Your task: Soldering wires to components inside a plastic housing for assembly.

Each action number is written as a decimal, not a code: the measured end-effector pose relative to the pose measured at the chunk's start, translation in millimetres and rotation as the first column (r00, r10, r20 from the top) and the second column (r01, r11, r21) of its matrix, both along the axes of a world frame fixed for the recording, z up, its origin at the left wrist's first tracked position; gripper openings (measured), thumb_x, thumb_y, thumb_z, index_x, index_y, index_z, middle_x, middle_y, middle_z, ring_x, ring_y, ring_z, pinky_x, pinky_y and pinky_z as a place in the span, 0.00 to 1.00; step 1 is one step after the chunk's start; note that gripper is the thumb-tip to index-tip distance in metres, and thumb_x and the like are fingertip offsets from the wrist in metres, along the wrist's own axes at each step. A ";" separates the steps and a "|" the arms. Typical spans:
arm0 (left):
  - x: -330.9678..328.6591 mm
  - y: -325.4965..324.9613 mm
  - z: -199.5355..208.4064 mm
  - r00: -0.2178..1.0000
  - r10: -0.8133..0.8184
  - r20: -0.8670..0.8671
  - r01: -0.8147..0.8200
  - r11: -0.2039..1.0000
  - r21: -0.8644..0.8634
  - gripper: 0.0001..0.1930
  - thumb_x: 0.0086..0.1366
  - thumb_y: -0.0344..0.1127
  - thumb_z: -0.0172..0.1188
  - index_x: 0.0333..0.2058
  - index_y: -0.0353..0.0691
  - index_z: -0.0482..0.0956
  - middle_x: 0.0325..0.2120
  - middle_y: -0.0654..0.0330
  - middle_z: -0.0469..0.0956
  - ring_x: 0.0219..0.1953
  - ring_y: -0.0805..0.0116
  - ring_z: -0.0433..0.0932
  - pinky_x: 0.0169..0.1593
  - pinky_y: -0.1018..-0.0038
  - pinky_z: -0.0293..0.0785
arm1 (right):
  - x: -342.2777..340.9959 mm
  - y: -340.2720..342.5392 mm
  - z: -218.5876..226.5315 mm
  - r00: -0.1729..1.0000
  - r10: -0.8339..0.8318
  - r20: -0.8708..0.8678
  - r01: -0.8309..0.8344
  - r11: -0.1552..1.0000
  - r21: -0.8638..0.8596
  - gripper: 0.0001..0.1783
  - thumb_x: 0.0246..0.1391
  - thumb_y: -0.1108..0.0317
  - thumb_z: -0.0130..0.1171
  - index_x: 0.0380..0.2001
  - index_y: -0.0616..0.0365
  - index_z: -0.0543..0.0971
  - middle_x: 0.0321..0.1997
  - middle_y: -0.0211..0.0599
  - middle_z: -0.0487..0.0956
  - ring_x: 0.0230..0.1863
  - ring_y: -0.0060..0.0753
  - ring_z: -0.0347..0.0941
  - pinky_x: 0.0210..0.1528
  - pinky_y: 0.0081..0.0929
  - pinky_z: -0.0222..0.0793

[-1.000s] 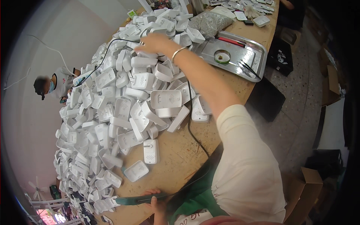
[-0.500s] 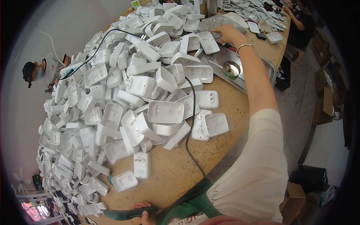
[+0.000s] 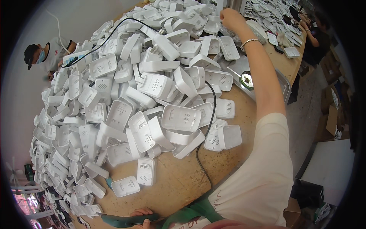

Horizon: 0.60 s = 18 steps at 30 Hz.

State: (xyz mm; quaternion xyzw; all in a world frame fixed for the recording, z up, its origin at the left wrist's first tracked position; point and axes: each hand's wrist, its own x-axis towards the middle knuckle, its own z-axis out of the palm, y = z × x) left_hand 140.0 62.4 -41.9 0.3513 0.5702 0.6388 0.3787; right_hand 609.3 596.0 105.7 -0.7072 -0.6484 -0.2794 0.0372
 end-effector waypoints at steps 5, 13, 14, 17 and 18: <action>1.3 -0.2 2.4 1.000 -0.010 -0.021 0.009 1.000 -0.018 0.26 0.49 0.49 0.65 0.36 0.40 0.62 0.28 0.56 0.64 0.27 0.64 0.67 0.36 0.70 0.68 | -0.2 30.3 -47.5 0.973 0.113 -0.200 -0.149 0.972 -0.179 0.14 0.47 0.74 0.51 0.35 0.61 0.82 0.35 0.54 0.81 0.39 0.47 0.79 0.43 0.35 0.73; 1.0 -3.5 6.6 0.999 -0.036 0.006 0.036 0.999 -0.030 0.25 0.49 0.49 0.65 0.36 0.41 0.61 0.29 0.57 0.63 0.29 0.64 0.67 0.37 0.69 0.67 | 39.3 31.3 -57.5 0.952 -0.087 -0.292 0.014 0.970 -0.242 0.20 0.57 0.57 0.54 0.40 0.66 0.79 0.45 0.53 0.78 0.47 0.52 0.75 0.50 0.41 0.70; 0.7 -3.5 8.0 1.000 -0.020 0.006 0.021 0.999 -0.029 0.25 0.49 0.49 0.65 0.36 0.41 0.61 0.29 0.57 0.63 0.29 0.64 0.67 0.37 0.69 0.67 | 26.4 17.5 -51.3 0.942 -0.118 -0.315 0.043 0.971 -0.235 0.20 0.56 0.58 0.55 0.42 0.65 0.77 0.47 0.53 0.77 0.48 0.52 0.75 0.51 0.42 0.69; -1.6 -2.2 8.9 0.999 -0.031 0.025 0.032 0.999 -0.035 0.24 0.50 0.47 0.65 0.36 0.41 0.61 0.29 0.57 0.64 0.29 0.64 0.67 0.38 0.69 0.67 | 17.1 23.3 -58.6 0.922 -0.199 -0.333 0.172 0.979 -0.109 0.21 0.53 0.63 0.58 0.48 0.62 0.71 0.52 0.52 0.75 0.53 0.51 0.72 0.53 0.51 0.67; -4.9 -1.3 8.6 0.999 -0.039 0.024 0.040 0.998 -0.045 0.24 0.50 0.47 0.65 0.36 0.41 0.61 0.29 0.57 0.64 0.29 0.64 0.68 0.37 0.69 0.67 | 12.0 23.2 -60.0 0.968 -0.163 -0.192 0.147 0.984 -0.096 0.21 0.52 0.64 0.59 0.48 0.60 0.70 0.51 0.52 0.75 0.55 0.49 0.71 0.53 0.53 0.66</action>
